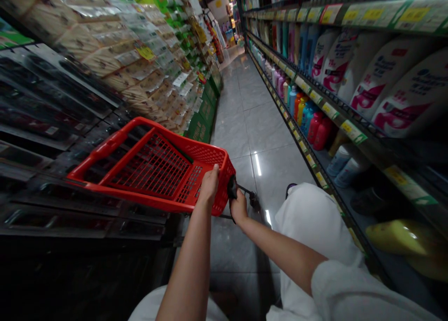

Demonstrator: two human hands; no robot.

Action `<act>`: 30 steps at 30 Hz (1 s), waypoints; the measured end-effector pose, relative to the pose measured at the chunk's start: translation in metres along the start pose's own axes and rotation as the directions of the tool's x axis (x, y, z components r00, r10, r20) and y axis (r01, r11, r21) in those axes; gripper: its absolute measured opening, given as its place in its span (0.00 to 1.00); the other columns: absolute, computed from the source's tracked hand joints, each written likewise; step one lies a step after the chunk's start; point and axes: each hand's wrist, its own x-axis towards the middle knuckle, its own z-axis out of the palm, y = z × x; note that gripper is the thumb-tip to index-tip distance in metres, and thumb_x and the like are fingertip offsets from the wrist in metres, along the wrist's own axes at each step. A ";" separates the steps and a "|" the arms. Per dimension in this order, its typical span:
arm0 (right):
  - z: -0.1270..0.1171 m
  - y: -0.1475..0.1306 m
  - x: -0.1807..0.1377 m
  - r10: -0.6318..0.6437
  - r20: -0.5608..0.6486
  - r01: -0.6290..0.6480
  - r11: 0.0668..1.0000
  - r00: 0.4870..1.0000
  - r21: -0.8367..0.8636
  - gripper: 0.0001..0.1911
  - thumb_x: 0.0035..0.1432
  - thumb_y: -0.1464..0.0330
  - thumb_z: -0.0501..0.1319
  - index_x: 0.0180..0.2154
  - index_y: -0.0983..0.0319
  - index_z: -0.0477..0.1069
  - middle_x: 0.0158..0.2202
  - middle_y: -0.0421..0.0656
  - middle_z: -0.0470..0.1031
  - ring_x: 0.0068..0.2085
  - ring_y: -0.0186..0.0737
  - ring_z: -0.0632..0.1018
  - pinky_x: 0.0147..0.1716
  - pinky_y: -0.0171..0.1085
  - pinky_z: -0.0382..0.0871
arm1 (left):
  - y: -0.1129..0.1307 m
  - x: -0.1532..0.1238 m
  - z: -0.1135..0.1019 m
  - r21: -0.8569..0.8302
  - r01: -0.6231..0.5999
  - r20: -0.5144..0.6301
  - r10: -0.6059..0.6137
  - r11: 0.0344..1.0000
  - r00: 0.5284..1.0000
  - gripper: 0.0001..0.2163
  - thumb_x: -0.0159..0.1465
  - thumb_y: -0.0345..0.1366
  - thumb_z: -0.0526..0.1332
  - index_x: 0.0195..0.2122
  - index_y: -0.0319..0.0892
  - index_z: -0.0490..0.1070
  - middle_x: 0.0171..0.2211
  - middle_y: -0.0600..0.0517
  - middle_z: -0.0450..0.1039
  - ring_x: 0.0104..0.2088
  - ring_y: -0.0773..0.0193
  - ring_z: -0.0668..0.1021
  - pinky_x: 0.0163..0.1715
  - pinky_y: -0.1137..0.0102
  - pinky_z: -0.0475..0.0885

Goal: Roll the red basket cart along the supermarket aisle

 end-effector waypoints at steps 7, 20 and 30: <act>0.002 -0.022 0.011 -0.216 0.095 0.216 0.976 0.972 0.014 0.31 0.52 0.73 0.53 0.59 0.58 0.68 0.65 0.41 0.65 0.66 0.39 0.65 0.67 0.45 0.53 | 0.001 0.002 0.001 0.027 -0.011 -0.022 0.011 1.000 1.000 0.27 0.57 0.63 0.54 0.20 0.42 0.65 0.18 0.54 0.64 0.26 0.62 0.69 0.29 0.68 0.63; 0.004 -0.021 0.013 -0.223 0.100 0.225 0.974 0.970 -0.013 0.33 0.53 0.74 0.53 0.61 0.57 0.65 0.66 0.39 0.64 0.67 0.39 0.63 0.68 0.46 0.51 | 0.000 0.005 0.005 0.020 -0.010 -0.020 0.011 1.000 1.000 0.26 0.59 0.61 0.53 0.21 0.41 0.65 0.19 0.53 0.66 0.26 0.62 0.69 0.29 0.68 0.64; -0.012 0.001 0.024 0.024 0.042 -0.020 0.996 0.999 -0.088 0.31 0.49 0.74 0.54 0.56 0.58 0.71 0.57 0.42 0.75 0.61 0.44 0.71 0.64 0.49 0.58 | 0.008 -0.019 -0.052 0.370 -0.145 0.395 -0.014 0.917 0.919 0.23 0.60 0.58 0.54 0.30 0.41 0.74 0.30 0.47 0.76 0.32 0.56 0.75 0.33 0.68 0.67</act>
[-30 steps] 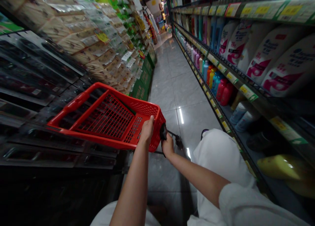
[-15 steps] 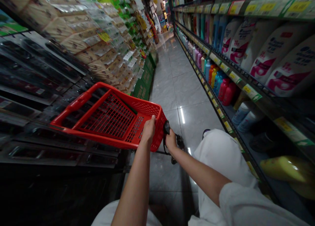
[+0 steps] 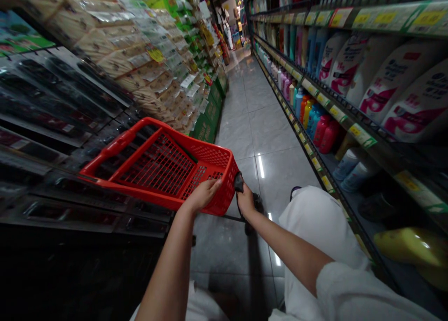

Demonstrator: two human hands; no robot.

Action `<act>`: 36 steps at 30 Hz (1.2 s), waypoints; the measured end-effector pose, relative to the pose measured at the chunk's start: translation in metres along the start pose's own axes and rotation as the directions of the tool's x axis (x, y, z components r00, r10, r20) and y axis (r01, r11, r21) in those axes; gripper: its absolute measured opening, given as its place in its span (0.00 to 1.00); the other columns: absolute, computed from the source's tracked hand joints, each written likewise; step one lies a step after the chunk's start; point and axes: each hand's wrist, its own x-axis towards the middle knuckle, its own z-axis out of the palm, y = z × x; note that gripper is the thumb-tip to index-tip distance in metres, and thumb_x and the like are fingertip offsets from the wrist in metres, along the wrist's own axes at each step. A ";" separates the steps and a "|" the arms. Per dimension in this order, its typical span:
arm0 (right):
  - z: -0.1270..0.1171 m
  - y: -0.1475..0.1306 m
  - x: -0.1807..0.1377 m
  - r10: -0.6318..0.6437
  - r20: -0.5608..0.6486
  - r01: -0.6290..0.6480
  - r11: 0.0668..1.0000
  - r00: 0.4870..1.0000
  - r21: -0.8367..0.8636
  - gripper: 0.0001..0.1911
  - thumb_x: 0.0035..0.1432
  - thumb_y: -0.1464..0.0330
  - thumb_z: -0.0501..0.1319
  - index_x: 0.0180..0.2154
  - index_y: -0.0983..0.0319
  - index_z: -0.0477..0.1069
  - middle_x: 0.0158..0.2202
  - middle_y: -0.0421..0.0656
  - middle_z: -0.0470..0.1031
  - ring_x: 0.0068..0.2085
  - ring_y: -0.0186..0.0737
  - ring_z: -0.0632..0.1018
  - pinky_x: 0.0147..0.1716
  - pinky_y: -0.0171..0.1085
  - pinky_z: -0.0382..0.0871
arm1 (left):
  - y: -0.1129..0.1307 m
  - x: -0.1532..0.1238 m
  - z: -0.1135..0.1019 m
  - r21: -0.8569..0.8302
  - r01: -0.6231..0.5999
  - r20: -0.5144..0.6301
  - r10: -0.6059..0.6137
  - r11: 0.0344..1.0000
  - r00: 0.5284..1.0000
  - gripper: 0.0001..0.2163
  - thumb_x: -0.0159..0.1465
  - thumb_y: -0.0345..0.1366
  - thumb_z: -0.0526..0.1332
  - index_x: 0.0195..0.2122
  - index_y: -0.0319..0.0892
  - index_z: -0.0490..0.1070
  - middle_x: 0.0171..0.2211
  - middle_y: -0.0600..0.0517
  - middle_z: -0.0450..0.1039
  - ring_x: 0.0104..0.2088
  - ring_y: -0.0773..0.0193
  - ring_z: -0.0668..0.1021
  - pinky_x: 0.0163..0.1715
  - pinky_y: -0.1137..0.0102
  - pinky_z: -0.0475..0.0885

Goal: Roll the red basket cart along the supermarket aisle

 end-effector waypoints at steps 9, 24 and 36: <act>0.009 -0.034 -0.020 -0.224 0.155 0.213 0.973 0.962 0.088 0.34 0.49 0.75 0.54 0.59 0.57 0.68 0.61 0.39 0.71 0.65 0.40 0.66 0.68 0.46 0.52 | -0.002 -0.003 0.009 0.213 0.159 -0.144 -0.130 0.964 0.981 0.20 0.64 0.50 0.52 0.20 0.44 0.67 0.19 0.49 0.69 0.27 0.57 0.75 0.27 0.69 0.60; 0.001 -0.026 0.001 -0.191 0.087 0.182 0.978 0.978 0.097 0.33 0.46 0.74 0.53 0.56 0.58 0.72 0.57 0.38 0.75 0.61 0.41 0.70 0.67 0.47 0.54 | 0.026 0.032 0.025 0.342 0.318 -0.187 -0.268 0.884 0.945 0.24 0.68 0.49 0.45 0.35 0.38 0.75 0.34 0.38 0.79 0.37 0.50 0.80 0.31 0.67 0.63; -0.009 -0.034 0.015 -0.242 0.088 0.233 0.967 0.966 0.101 0.33 0.47 0.75 0.52 0.55 0.58 0.72 0.59 0.38 0.72 0.63 0.38 0.68 0.68 0.46 0.51 | 0.041 0.048 0.036 0.330 0.331 -0.188 -0.283 0.884 0.941 0.27 0.69 0.49 0.43 0.42 0.34 0.77 0.43 0.31 0.78 0.46 0.43 0.79 0.37 0.64 0.66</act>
